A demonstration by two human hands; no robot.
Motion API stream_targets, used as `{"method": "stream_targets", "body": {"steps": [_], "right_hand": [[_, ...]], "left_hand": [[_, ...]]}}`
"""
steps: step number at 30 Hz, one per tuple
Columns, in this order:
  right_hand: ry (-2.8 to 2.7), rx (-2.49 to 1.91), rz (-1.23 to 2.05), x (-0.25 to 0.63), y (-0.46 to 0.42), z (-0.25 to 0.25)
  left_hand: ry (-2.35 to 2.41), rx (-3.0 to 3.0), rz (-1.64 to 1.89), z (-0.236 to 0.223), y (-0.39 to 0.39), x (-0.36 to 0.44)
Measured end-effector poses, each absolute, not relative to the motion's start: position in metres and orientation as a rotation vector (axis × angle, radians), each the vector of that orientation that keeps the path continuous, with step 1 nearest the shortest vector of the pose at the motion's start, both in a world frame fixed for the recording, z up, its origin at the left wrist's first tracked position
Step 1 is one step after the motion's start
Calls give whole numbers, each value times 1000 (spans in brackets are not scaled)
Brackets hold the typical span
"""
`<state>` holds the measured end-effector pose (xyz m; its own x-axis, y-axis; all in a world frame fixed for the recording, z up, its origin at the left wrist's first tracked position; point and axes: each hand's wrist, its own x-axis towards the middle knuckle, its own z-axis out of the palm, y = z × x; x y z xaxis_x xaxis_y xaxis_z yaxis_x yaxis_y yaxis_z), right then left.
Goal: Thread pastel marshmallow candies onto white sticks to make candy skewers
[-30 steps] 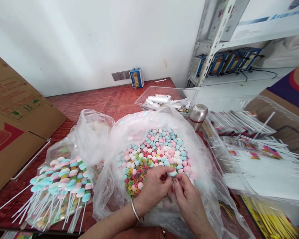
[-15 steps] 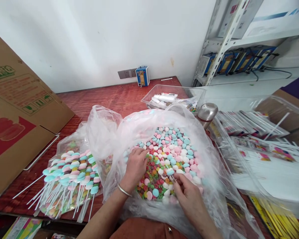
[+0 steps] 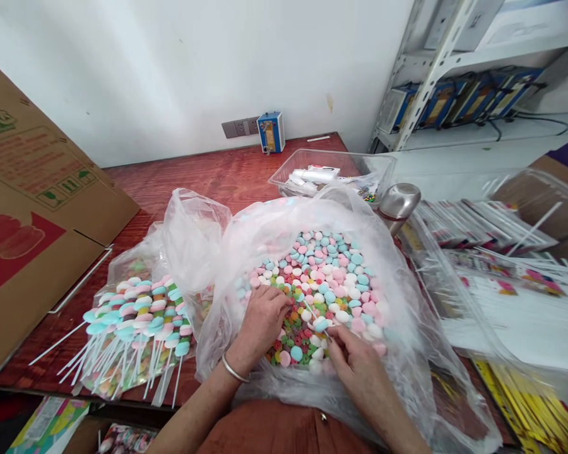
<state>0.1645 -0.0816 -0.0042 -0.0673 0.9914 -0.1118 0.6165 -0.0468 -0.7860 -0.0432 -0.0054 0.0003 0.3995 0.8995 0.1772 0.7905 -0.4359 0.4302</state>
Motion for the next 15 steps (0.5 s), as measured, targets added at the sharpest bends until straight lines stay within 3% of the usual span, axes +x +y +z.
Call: {"method": "stream_targets", "body": {"steps": [15], "right_hand": [[-1793, -1750, 964, 161, -92, 2]], "left_hand": [[1435, 2374, 510, -6, -22, -34]]}}
